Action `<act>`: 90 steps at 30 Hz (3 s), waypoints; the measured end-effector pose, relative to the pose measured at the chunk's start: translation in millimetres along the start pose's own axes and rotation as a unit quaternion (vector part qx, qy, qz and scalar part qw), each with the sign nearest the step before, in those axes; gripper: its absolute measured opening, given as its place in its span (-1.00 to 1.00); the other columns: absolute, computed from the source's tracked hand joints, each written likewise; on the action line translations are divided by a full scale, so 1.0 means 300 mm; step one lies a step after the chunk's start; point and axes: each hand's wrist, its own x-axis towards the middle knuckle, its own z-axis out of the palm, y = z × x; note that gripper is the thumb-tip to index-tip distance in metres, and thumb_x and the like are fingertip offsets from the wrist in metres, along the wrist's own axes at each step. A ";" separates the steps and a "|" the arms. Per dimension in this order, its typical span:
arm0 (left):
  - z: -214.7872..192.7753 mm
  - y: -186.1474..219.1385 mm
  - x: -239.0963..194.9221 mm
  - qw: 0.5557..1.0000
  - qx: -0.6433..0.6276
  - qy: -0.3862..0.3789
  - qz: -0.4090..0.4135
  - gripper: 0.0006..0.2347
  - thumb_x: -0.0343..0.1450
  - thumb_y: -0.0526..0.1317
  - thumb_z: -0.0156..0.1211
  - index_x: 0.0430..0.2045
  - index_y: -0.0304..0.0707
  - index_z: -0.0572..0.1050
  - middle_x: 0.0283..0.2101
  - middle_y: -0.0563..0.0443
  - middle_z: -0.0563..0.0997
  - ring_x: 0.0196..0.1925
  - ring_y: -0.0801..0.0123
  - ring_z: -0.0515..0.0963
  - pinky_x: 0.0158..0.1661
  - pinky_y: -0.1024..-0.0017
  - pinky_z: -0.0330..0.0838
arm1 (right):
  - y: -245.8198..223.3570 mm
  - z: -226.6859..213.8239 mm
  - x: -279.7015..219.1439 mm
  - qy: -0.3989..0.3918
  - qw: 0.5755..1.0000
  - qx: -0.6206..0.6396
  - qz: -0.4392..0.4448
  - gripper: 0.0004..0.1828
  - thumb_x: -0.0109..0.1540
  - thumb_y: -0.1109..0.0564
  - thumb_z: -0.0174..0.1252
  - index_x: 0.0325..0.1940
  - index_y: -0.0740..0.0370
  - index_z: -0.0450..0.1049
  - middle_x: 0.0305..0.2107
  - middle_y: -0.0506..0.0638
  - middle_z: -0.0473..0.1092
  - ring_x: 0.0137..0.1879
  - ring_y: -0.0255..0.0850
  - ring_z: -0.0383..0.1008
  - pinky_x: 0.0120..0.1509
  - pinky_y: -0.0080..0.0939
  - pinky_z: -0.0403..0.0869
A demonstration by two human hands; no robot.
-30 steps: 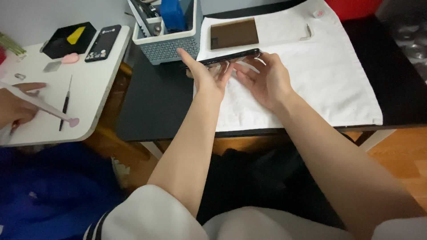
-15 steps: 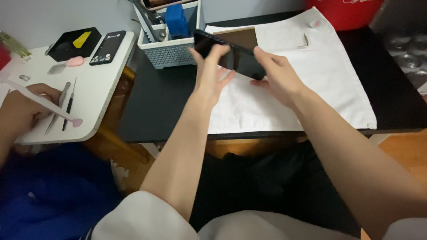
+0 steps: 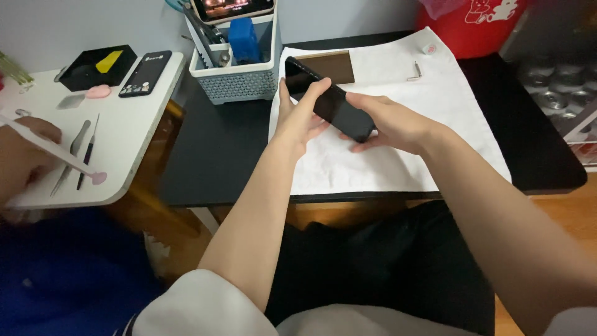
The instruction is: Disassembling a smartphone by removing the back cover, battery, and internal screws using a precision tool.
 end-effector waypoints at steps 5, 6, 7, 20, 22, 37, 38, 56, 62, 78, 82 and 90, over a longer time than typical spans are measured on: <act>-0.012 -0.008 0.023 1.000 -0.016 -0.003 -0.019 0.09 0.15 0.07 0.46 0.52 0.21 -0.27 0.41 -0.48 0.11 0.25 -0.19 0.49 0.19 0.11 0.51 | -0.001 -0.025 0.041 -0.023 0.997 -0.066 0.013 -0.29 0.32 -0.18 -0.23 0.47 0.18 0.31 0.27 0.33 0.31 0.19 0.22 0.45 0.12 0.27 0.56; -0.018 -0.019 0.042 1.000 -0.022 0.003 -0.020 0.07 0.14 0.05 0.47 0.52 0.22 -0.21 0.35 -0.46 0.20 0.17 -0.11 0.55 0.12 0.11 0.58 | 0.001 -0.027 0.052 -0.019 0.997 -0.074 0.016 -0.29 0.31 -0.20 -0.20 0.44 0.20 0.36 0.21 0.33 0.35 0.15 0.19 0.46 0.13 0.29 0.55; -0.044 -0.090 0.133 1.000 -0.023 0.003 -0.019 0.07 0.14 0.05 0.47 0.52 0.22 -0.21 0.35 -0.46 0.20 0.17 -0.11 0.55 0.12 0.11 0.58 | -0.020 -0.015 0.040 -0.019 0.997 -0.076 0.016 -0.29 0.31 -0.20 -0.20 0.44 0.20 0.36 0.21 0.33 0.35 0.15 0.19 0.46 0.13 0.29 0.55; 0.027 -0.105 0.079 0.995 -0.081 -0.014 0.057 -0.30 0.48 -0.31 -0.10 0.50 0.19 -0.29 0.27 -0.27 0.38 0.10 -0.09 0.55 -0.06 -0.11 0.51 | -0.026 0.089 0.073 0.015 0.997 0.004 -0.075 -0.24 0.25 -0.10 0.16 0.52 0.09 0.19 -0.04 0.15 0.43 -0.06 -0.11 0.50 -0.10 -0.07 0.61; 0.018 -0.068 0.069 0.995 -0.076 -0.018 0.065 -0.24 0.44 -0.35 -0.10 0.50 0.21 -0.37 0.35 -0.32 0.30 0.22 -0.16 0.47 -0.03 -0.12 0.45 | 0.001 0.061 0.087 0.016 0.995 0.028 -0.098 -0.27 0.24 0.04 0.22 0.50 0.08 0.24 -0.18 0.11 0.40 -0.13 -0.14 0.46 -0.22 -0.19 0.60; 0.018 0.139 -0.019 0.979 -0.133 -0.117 0.096 -0.32 0.23 -0.18 0.11 0.39 -0.01 0.27 0.22 0.12 0.46 -0.31 0.31 0.34 -0.34 0.23 0.19 | 0.076 0.017 0.182 0.029 0.925 -0.095 -0.367 -0.23 0.10 0.41 -0.04 0.44 0.16 0.21 0.00 -0.04 0.28 0.00 -0.22 0.25 0.15 -0.21 0.40; 0.020 0.132 -0.017 0.979 -0.115 -0.127 0.114 -0.37 0.23 -0.25 0.06 0.33 -0.04 0.33 0.22 0.15 0.45 -0.34 0.33 0.31 -0.33 0.28 0.20 | 0.092 0.012 0.201 0.024 0.910 -0.102 -0.400 -0.24 0.10 0.41 -0.05 0.42 0.19 0.18 0.06 0.00 0.27 0.15 -0.17 0.27 0.26 -0.17 0.39; 0.038 0.196 -0.082 0.988 0.029 -0.124 0.087 -0.39 0.20 -0.28 0.02 0.26 -0.08 0.45 -0.33 0.05 0.41 -0.33 0.39 0.40 -0.14 0.32 0.37 | 0.008 0.020 0.122 -0.028 0.912 -0.092 -0.399 -0.23 0.19 0.27 0.01 0.51 0.18 0.04 0.24 0.00 0.23 0.34 -0.17 0.28 0.39 -0.13 0.38; 0.068 0.219 -0.076 0.994 0.049 -0.070 0.068 -0.49 0.21 -0.26 0.02 0.11 -0.10 0.54 0.20 0.20 0.58 -0.18 0.42 0.53 -0.28 0.44 0.28 | -0.020 0.017 0.096 0.000 0.945 -0.048 -0.322 -0.54 0.22 0.10 -0.01 0.21 0.15 0.27 0.06 -0.07 0.39 0.26 -0.25 0.36 0.37 -0.20 0.33; 0.121 0.233 -0.035 0.997 -0.007 -0.049 0.055 -0.53 0.19 -0.27 -0.01 -0.02 -0.21 0.64 -0.10 0.09 0.67 -0.28 0.32 0.63 -0.07 0.38 0.54 | -0.043 -0.007 0.078 0.035 0.966 0.055 -0.250 -0.21 0.25 -0.38 -0.28 0.44 0.08 0.16 0.27 -0.08 0.27 0.42 -0.26 0.23 0.49 -0.09 0.19; 0.097 0.160 0.131 0.990 -0.010 -0.081 0.117 -0.60 0.21 -0.21 0.23 -0.05 -0.15 0.65 -0.16 0.00 0.71 -0.16 0.16 0.76 0.10 -0.07 0.54 | -0.060 -0.005 0.041 0.038 0.971 0.051 -0.230 -0.13 0.37 -0.39 -0.25 0.62 0.14 -0.11 0.52 0.33 -0.12 0.65 0.16 -0.21 0.63 0.27 -0.09; 0.130 0.180 0.106 0.990 0.007 -0.088 0.106 -0.59 0.20 -0.20 0.23 -0.07 -0.29 0.63 -0.24 0.02 0.66 -0.19 0.14 0.75 -0.06 -0.02 0.63 | 0.078 -0.104 0.182 0.043 0.952 0.105 -0.284 -0.29 0.32 -0.27 -0.21 0.47 0.10 0.12 0.22 0.31 0.28 0.35 0.15 0.36 0.31 0.20 0.45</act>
